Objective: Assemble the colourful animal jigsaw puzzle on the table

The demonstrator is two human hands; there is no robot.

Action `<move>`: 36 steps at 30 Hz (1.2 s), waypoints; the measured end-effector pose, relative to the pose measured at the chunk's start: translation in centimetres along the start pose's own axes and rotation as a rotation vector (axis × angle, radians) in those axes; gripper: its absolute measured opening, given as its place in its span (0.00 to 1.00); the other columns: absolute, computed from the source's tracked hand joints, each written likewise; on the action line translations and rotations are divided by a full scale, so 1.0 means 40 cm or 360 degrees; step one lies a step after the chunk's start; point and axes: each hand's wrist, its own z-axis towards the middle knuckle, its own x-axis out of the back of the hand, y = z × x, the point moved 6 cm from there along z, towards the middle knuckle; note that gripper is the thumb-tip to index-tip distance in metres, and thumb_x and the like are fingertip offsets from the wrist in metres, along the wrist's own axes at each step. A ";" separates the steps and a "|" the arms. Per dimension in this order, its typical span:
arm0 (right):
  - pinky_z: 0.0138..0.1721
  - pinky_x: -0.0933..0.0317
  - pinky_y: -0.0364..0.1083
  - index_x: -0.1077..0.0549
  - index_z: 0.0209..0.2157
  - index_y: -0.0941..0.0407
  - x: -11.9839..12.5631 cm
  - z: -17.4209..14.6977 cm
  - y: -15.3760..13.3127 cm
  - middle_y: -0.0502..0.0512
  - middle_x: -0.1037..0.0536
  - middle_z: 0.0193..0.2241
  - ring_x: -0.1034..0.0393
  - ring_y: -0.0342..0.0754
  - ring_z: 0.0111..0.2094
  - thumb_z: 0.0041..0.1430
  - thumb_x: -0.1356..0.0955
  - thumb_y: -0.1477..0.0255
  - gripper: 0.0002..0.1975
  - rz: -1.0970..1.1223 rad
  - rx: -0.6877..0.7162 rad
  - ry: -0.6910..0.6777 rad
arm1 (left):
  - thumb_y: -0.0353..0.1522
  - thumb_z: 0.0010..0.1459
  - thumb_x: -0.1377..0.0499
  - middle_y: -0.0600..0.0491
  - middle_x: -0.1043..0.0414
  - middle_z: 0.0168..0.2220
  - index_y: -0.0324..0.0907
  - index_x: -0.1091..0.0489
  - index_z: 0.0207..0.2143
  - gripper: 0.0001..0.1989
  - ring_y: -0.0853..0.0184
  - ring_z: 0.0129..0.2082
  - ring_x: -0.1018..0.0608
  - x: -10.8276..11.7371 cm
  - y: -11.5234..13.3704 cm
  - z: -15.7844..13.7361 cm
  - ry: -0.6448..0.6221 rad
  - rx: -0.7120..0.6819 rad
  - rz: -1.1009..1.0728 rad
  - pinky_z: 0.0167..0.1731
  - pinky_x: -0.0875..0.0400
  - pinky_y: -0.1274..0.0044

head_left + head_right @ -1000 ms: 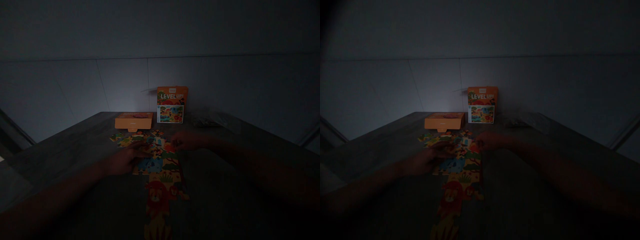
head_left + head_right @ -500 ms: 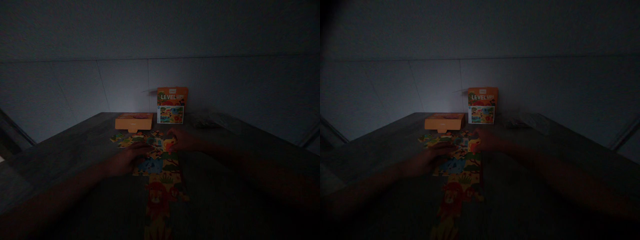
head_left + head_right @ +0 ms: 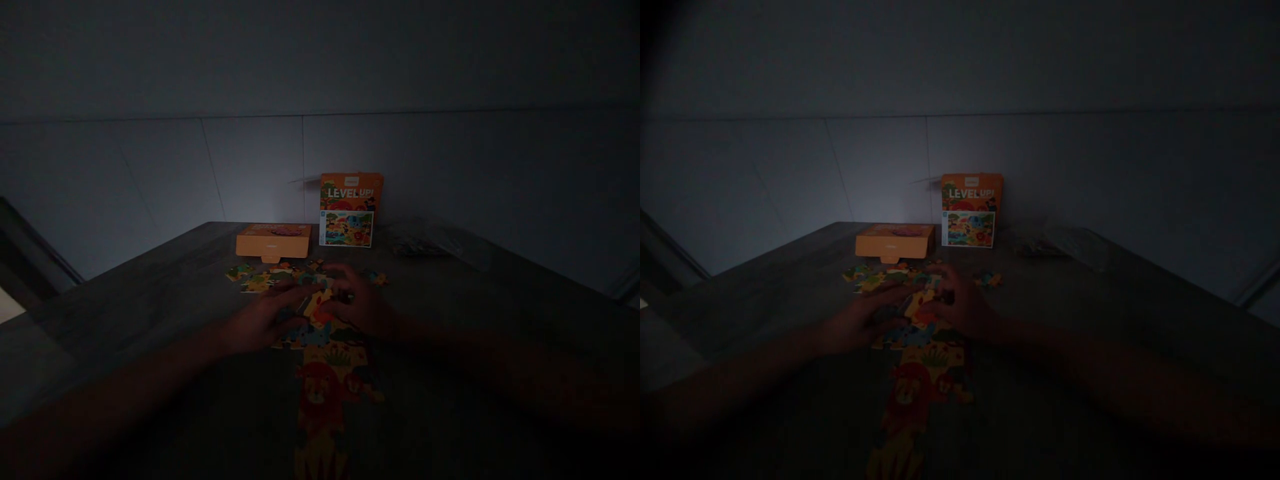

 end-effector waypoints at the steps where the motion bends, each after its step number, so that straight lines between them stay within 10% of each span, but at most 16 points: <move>1: 0.30 0.38 0.43 0.34 0.54 0.52 0.004 0.001 0.002 0.45 0.26 0.25 0.31 0.44 0.28 0.51 0.25 0.67 0.29 0.0020 0.0018 0.0057 | 0.34 0.65 0.43 0.49 0.32 0.56 0.52 0.46 0.65 0.28 0.58 0.59 0.32 -0.002 -0.001 0.000 -0.0006 0.0014 -0.0011 0.58 0.35 0.62; 10: 0.33 0.37 0.44 0.32 0.48 0.56 -0.001 0.004 0.009 0.50 0.24 0.29 0.29 0.45 0.31 0.59 0.33 0.70 0.15 0.0088 0.0159 0.0099 | 0.36 0.59 0.37 0.49 0.29 0.49 0.48 0.41 0.60 0.28 0.61 0.48 0.25 0.000 -0.030 -0.002 0.0047 0.0244 -0.0078 0.50 0.29 0.68; 21: 0.53 0.36 0.55 0.39 0.61 0.53 -0.029 -0.019 -0.004 0.63 0.30 0.56 0.33 0.57 0.56 0.54 0.27 0.65 0.35 -0.0432 0.0450 -0.0142 | 0.38 0.53 0.34 0.48 0.29 0.49 0.45 0.39 0.53 0.27 0.59 0.46 0.25 0.018 -0.065 -0.011 0.0229 0.0383 -0.0055 0.47 0.27 0.67; 36: 0.43 0.32 0.51 0.35 0.58 0.54 -0.027 -0.007 0.008 0.59 0.24 0.48 0.27 0.52 0.43 0.51 0.25 0.72 0.33 -0.0116 0.0234 -0.0105 | 0.42 0.47 0.30 0.49 0.29 0.45 0.42 0.38 0.45 0.28 0.58 0.46 0.25 0.026 -0.061 -0.008 0.0318 0.0364 -0.0016 0.46 0.29 0.67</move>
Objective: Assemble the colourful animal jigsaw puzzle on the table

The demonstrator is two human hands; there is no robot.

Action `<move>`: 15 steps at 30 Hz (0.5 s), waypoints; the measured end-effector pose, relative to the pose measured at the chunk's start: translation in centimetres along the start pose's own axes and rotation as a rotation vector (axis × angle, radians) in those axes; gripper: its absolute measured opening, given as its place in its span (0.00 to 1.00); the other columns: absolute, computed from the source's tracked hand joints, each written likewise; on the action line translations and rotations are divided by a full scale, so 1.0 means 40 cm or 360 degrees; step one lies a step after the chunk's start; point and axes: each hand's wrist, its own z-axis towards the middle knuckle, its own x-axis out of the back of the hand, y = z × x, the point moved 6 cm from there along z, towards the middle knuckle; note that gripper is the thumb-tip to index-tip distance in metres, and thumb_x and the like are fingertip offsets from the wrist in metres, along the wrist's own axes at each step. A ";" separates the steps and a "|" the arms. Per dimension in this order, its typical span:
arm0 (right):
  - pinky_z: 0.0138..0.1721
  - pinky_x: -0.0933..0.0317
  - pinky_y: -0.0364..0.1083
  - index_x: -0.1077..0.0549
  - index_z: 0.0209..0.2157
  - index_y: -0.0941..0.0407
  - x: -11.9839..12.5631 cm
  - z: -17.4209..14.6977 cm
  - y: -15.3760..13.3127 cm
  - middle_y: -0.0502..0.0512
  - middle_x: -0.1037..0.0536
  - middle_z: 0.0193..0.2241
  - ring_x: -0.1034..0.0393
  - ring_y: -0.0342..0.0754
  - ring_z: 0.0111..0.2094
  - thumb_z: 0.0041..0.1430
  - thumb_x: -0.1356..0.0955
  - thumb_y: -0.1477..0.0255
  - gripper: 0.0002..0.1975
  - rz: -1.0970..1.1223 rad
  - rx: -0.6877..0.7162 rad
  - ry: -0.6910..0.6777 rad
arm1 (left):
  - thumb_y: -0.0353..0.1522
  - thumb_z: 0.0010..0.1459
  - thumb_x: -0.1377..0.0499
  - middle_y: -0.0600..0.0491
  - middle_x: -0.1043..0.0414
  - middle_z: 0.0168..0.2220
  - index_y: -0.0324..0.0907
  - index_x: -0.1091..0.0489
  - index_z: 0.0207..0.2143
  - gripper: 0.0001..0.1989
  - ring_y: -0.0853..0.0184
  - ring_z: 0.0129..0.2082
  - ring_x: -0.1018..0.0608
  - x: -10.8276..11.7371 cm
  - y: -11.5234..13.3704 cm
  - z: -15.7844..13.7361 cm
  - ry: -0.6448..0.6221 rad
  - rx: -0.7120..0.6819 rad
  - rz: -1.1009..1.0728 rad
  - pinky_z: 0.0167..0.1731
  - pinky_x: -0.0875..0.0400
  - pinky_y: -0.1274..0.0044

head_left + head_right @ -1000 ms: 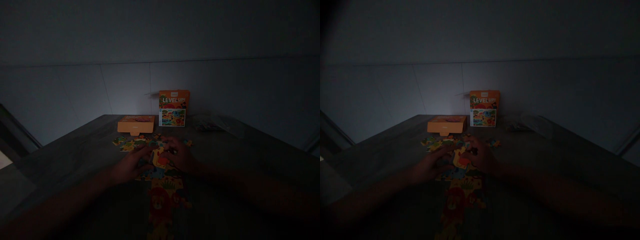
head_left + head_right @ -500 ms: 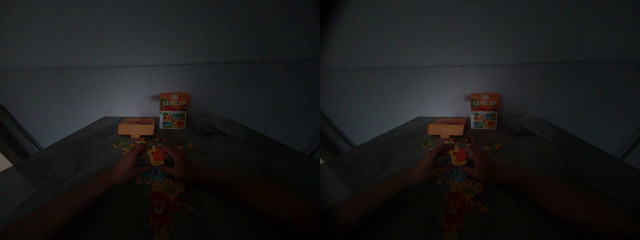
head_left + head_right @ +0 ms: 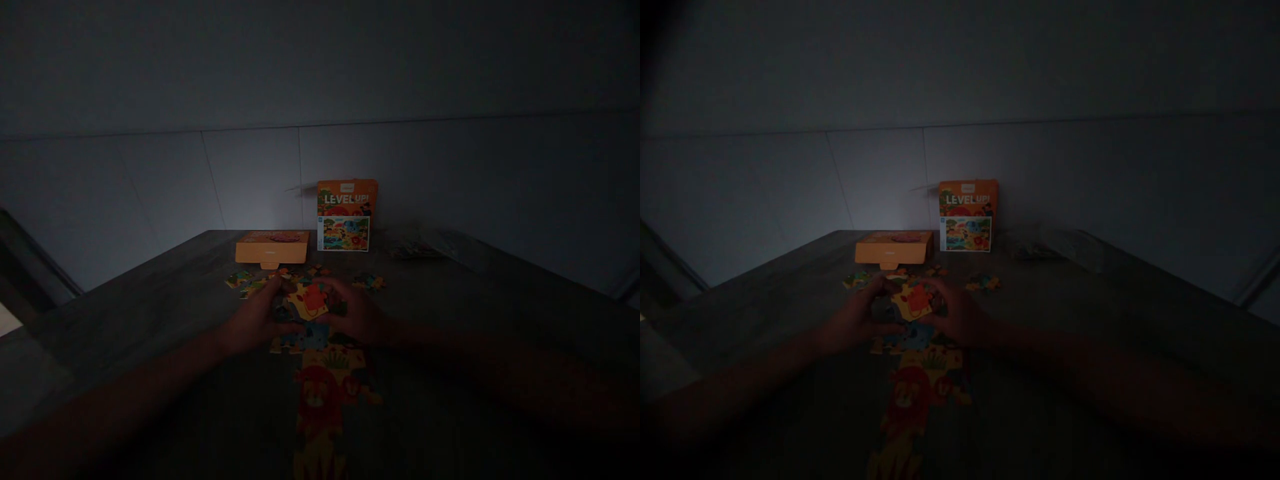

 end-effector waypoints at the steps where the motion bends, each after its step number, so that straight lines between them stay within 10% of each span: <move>1: 0.42 0.32 0.50 0.34 0.58 0.54 0.002 0.001 -0.002 0.59 0.24 0.47 0.27 0.52 0.42 0.51 0.25 0.72 0.32 0.0002 0.0003 -0.0003 | 0.43 0.46 0.30 0.50 0.30 0.44 0.43 0.38 0.44 0.28 0.58 0.45 0.25 0.002 0.002 0.000 0.0014 -0.0011 0.0000 0.46 0.29 0.67; 7: 0.42 0.34 0.49 0.29 0.54 0.56 0.015 -0.002 -0.032 0.60 0.24 0.47 0.28 0.52 0.43 0.52 0.26 0.65 0.28 -0.0011 0.0192 0.0014 | 0.43 0.49 0.31 0.52 0.28 0.42 0.44 0.36 0.39 0.22 0.59 0.44 0.24 0.003 0.034 -0.001 -0.0012 -0.0112 -0.0011 0.44 0.29 0.68; 11: 0.40 0.34 0.47 0.28 0.50 0.56 0.018 0.001 -0.030 0.56 0.22 0.39 0.28 0.47 0.37 0.59 0.32 0.69 0.17 0.0175 0.0142 0.0071 | 0.43 0.50 0.31 0.48 0.30 0.51 0.45 0.39 0.53 0.32 0.58 0.50 0.26 0.011 0.058 -0.005 -0.0001 -0.0214 -0.0081 0.50 0.30 0.67; 15: 0.37 0.34 0.45 0.32 0.52 0.56 0.014 0.009 0.000 0.51 0.23 0.33 0.27 0.45 0.34 0.54 0.29 0.71 0.23 0.0472 -0.0036 0.0160 | 0.35 0.64 0.43 0.49 0.28 0.50 0.44 0.34 0.54 0.16 0.60 0.50 0.26 0.017 0.078 -0.004 -0.0025 -0.0340 0.0010 0.51 0.31 0.68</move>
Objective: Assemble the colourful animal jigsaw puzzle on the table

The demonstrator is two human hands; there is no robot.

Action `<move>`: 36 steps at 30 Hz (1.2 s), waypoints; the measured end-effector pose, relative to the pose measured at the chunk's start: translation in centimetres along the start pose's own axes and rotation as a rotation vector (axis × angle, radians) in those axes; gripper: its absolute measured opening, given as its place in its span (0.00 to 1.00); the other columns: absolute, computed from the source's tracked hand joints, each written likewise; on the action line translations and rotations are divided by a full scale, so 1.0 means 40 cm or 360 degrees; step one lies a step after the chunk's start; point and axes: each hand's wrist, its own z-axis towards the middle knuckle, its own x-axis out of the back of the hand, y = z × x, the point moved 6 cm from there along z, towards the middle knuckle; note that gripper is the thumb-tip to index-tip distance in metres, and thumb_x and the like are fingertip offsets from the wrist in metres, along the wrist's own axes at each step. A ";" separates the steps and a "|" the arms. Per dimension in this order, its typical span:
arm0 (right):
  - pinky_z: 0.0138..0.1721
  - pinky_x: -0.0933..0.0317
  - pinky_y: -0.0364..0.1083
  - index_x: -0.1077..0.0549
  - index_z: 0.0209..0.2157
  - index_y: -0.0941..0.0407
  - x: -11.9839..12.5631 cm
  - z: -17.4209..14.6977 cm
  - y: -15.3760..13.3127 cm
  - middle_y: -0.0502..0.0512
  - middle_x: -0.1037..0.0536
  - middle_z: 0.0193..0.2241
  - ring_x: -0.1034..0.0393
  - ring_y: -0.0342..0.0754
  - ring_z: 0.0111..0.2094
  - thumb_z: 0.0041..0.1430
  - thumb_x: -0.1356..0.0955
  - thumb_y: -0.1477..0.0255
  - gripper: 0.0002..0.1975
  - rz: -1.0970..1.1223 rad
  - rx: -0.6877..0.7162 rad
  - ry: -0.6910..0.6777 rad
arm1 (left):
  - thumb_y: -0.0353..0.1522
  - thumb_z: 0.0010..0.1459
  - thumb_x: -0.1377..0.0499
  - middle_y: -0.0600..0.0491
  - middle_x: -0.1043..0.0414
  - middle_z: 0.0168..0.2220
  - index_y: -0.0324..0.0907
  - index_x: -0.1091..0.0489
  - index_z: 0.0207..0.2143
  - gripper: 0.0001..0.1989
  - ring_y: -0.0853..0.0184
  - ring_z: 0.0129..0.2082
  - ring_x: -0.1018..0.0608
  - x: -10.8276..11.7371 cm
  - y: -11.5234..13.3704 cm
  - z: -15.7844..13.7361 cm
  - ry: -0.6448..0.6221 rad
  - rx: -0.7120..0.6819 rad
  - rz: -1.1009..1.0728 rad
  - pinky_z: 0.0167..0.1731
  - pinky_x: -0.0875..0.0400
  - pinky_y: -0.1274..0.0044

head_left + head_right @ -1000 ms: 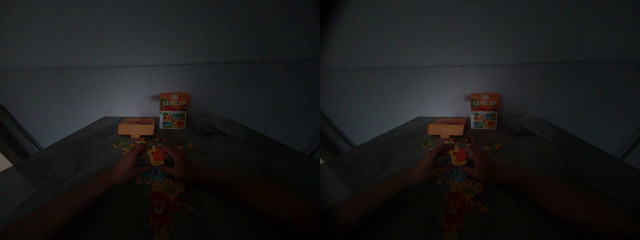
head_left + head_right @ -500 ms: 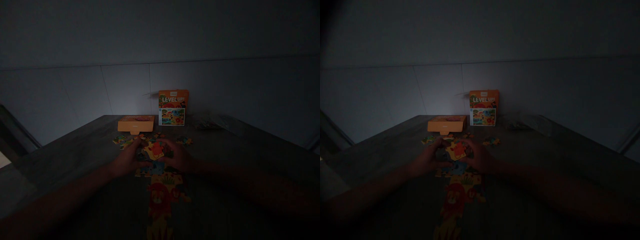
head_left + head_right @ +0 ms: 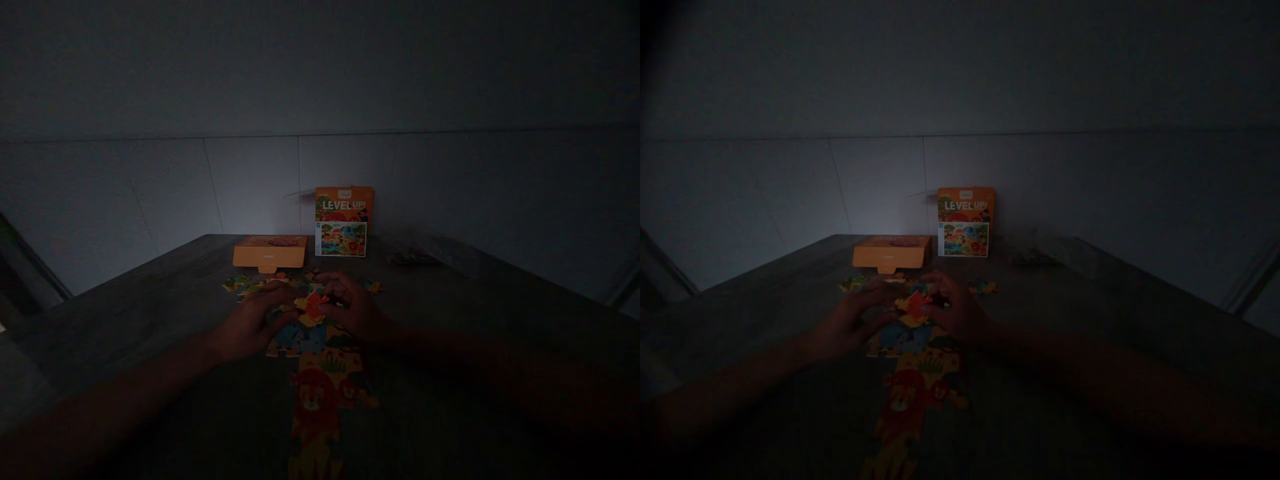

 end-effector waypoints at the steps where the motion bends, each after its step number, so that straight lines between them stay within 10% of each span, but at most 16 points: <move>1: 0.36 0.34 0.44 0.32 0.51 0.56 0.002 0.002 0.010 0.50 0.24 0.31 0.27 0.45 0.33 0.53 0.28 0.72 0.23 0.0040 -0.0039 0.0030 | 0.34 0.65 0.45 0.49 0.27 0.47 0.44 0.31 0.50 0.12 0.61 0.48 0.25 0.000 0.001 0.002 -0.0006 -0.0011 0.0018 0.49 0.30 0.68; 11: 0.39 0.34 0.47 0.24 0.37 0.56 0.009 0.016 0.029 0.55 0.20 0.36 0.25 0.48 0.38 0.58 0.32 0.68 0.07 -0.0147 -0.0043 0.0038 | 0.35 0.62 0.41 0.51 0.26 0.38 0.42 0.27 0.33 0.07 0.62 0.42 0.24 -0.018 -0.025 0.001 -0.0126 0.0060 -0.0020 0.43 0.28 0.70; 36: 0.44 0.34 0.51 0.33 0.55 0.58 -0.014 -0.020 -0.037 0.63 0.24 0.46 0.28 0.53 0.43 0.54 0.32 0.73 0.25 -0.0736 0.0414 -0.0336 | 0.33 0.59 0.39 0.51 0.28 0.35 0.42 0.31 0.30 0.06 0.60 0.41 0.26 -0.028 -0.035 -0.001 -0.0290 0.0132 0.0136 0.41 0.30 0.71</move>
